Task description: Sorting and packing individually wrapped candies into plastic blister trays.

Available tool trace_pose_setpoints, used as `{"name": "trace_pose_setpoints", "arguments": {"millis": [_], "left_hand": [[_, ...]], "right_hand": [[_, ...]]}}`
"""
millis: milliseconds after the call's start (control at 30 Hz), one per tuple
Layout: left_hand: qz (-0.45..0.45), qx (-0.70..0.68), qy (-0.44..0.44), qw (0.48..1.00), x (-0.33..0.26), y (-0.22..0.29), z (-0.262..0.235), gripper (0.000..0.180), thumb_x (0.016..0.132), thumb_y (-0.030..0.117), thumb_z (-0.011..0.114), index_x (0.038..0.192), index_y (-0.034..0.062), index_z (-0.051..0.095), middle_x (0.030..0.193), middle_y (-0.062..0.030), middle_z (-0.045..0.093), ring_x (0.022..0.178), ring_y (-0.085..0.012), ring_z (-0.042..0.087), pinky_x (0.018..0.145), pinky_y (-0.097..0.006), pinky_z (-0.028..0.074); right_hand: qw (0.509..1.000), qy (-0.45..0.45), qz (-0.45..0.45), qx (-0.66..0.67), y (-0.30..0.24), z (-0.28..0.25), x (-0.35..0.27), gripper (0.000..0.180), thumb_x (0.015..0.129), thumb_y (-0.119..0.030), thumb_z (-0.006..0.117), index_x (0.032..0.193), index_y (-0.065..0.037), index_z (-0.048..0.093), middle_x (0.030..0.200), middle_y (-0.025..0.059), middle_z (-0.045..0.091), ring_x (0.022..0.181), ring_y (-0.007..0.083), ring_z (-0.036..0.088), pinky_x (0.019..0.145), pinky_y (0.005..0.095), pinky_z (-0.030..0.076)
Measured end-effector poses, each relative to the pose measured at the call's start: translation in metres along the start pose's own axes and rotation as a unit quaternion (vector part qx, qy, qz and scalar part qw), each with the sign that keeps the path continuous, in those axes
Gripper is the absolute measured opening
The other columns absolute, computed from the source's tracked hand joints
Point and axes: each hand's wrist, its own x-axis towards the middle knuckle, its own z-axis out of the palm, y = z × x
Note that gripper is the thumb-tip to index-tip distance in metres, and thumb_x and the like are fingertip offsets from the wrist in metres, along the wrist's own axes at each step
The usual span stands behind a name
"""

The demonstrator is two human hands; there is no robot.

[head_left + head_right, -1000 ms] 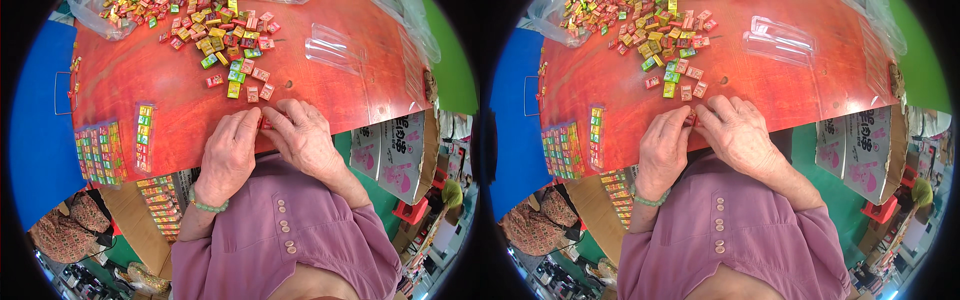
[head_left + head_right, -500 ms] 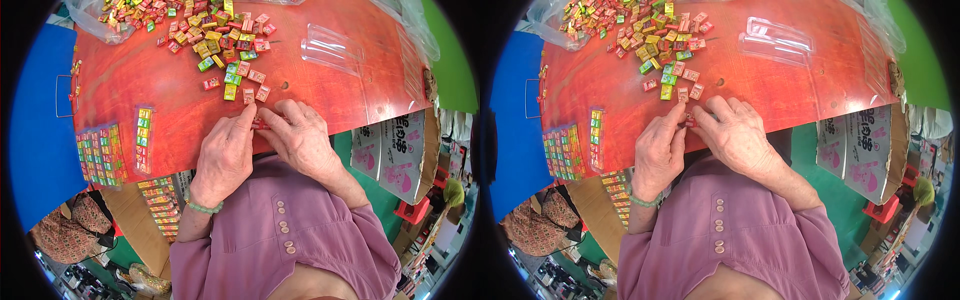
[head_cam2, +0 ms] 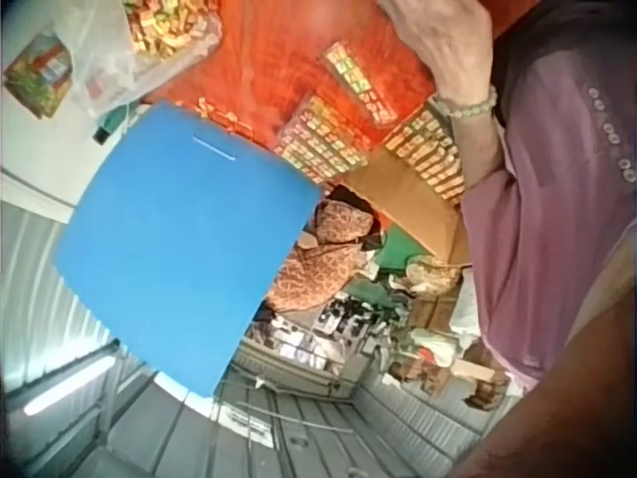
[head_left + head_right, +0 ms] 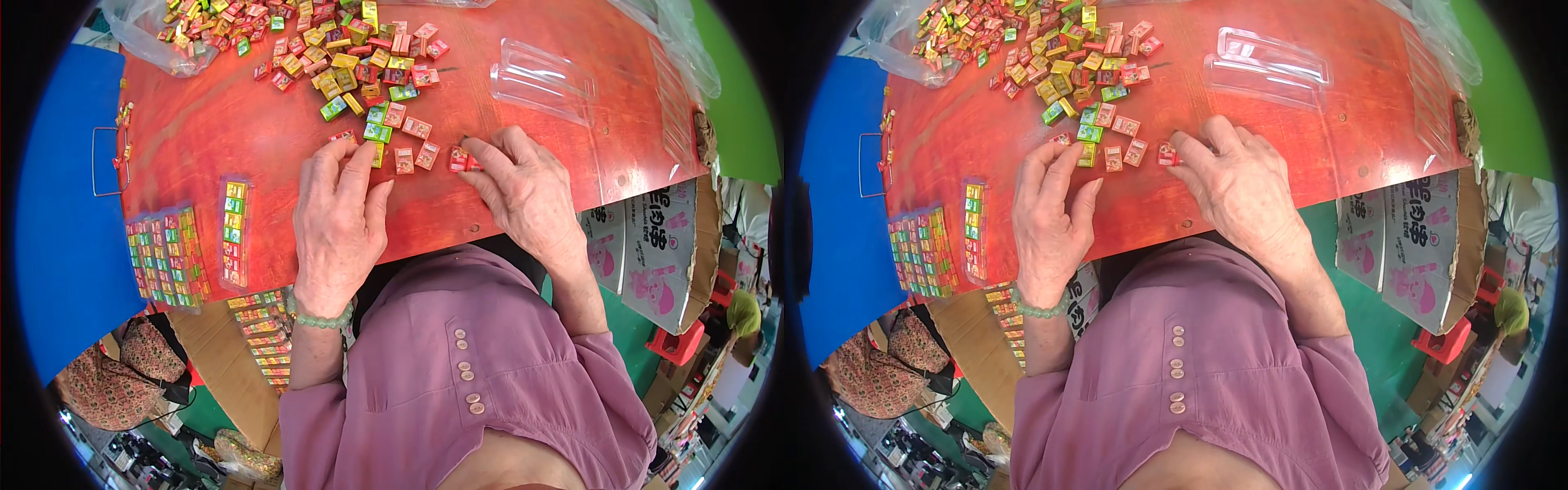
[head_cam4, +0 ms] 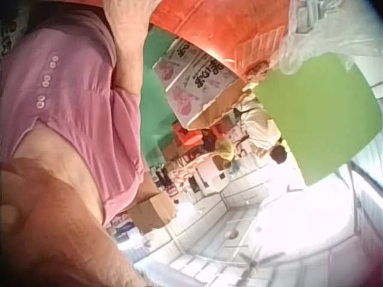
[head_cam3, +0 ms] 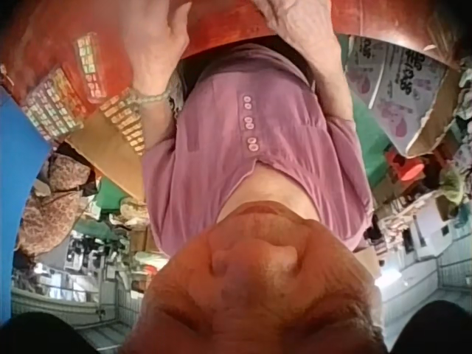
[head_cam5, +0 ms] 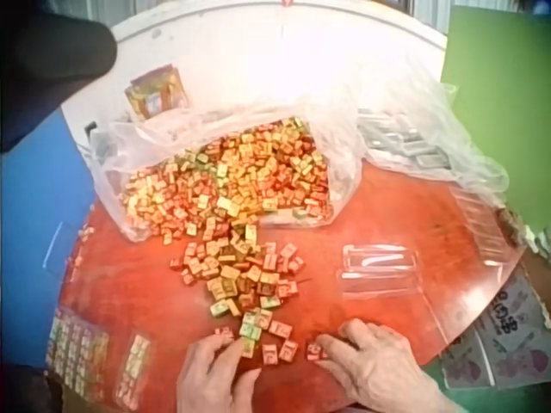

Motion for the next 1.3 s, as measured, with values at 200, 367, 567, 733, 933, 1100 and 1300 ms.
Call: {"name": "trace_pose_setpoints", "arguments": {"millis": [200, 367, 567, 733, 933, 1100, 1300], "left_hand": [[-0.021, 0.01, -0.048, 0.999, 0.002, -0.003, 0.0, 0.045, 0.083, 0.0, 0.078, 0.126, -0.0034, 0.064, 0.122, -0.0175, 0.06, 0.111, -0.0378, 0.06, 0.092, -0.046, 0.054], [-0.019, -0.039, -0.065, 0.997, 0.003, -0.005, -0.001, 0.045, 0.084, 0.003, 0.079, 0.127, 0.001, 0.066, 0.12, -0.0163, 0.065, 0.101, -0.0346, 0.066, 0.087, -0.043, 0.056], [-0.054, -0.093, -0.102, 0.989, 0.013, -0.008, 0.002, 0.042, 0.083, 0.004, 0.081, 0.121, -0.0004, 0.066, 0.11, -0.0155, 0.062, 0.098, -0.0358, 0.066, 0.081, -0.045, 0.056], [-0.053, -0.121, -0.09, 0.987, 0.016, -0.014, 0.004, 0.032, 0.082, 0.002, 0.082, 0.111, 0.0019, 0.07, 0.104, -0.0136, 0.062, 0.091, -0.0345, 0.067, 0.077, -0.043, 0.057], [-0.04, -0.126, -0.114, 0.985, 0.01, -0.011, -0.005, 0.035, 0.083, 0.001, 0.08, 0.115, 0.0004, 0.068, 0.109, -0.0148, 0.061, 0.093, -0.0361, 0.067, 0.077, -0.044, 0.057], [-0.041, -0.139, -0.14, 0.98, 0.003, -0.001, -0.008, 0.042, 0.083, 0.002, 0.079, 0.123, -0.0018, 0.066, 0.115, -0.0171, 0.059, 0.098, -0.0372, 0.067, 0.081, -0.045, 0.057], [-0.019, -0.11, -0.133, 0.985, 0.002, 0.009, -0.009, 0.049, 0.08, 0.002, 0.082, 0.127, 0.0022, 0.068, 0.113, -0.013, 0.061, 0.1, -0.0309, 0.066, 0.078, -0.04, 0.058]], "right_hand": [[0.999, -0.012, -0.034, 0.02, 0.006, 0.004, 0.014, 0.036, 0.09, -0.023, 0.078, 0.122, -0.008, 0.071, 0.1, 0.0112, 0.061, 0.09, 0.0311, 0.066, 0.077, 0.0434, 0.055], [0.998, -0.038, -0.035, 0.022, 0.008, 0.001, 0.019, 0.033, 0.091, -0.024, 0.077, 0.121, -0.013, 0.07, 0.1, 0.0098, 0.057, 0.092, 0.0306, 0.066, 0.081, 0.0452, 0.055], [0.996, -0.048, -0.06, 0.035, 0.006, -0.002, 0.026, 0.039, 0.089, -0.023, 0.078, 0.125, -0.01, 0.071, 0.096, 0.0111, 0.057, 0.088, 0.0317, 0.063, 0.077, 0.0434, 0.054], [0.995, -0.068, -0.063, 0.049, 0.009, 0.0, 0.028, 0.039, 0.089, -0.022, 0.079, 0.126, -0.011, 0.072, 0.098, 0.0117, 0.057, 0.09, 0.0319, 0.064, 0.078, 0.0428, 0.054], [0.991, -0.064, -0.098, 0.071, 0.007, -0.001, 0.023, 0.039, 0.086, -0.019, 0.08, 0.122, -0.009, 0.073, 0.1, 0.0124, 0.058, 0.092, 0.0314, 0.064, 0.08, 0.042, 0.055], [0.988, -0.07, -0.099, 0.094, 0.008, -0.002, 0.013, 0.039, 0.084, -0.018, 0.081, 0.121, -0.008, 0.074, 0.101, 0.0117, 0.059, 0.093, 0.0306, 0.064, 0.081, 0.041, 0.055], [0.989, -0.084, -0.087, 0.081, 0.002, -0.005, 0.004, 0.043, 0.083, -0.02, 0.081, 0.124, -0.009, 0.073, 0.104, 0.0116, 0.06, 0.099, 0.0318, 0.064, 0.088, 0.0441, 0.054]]}}
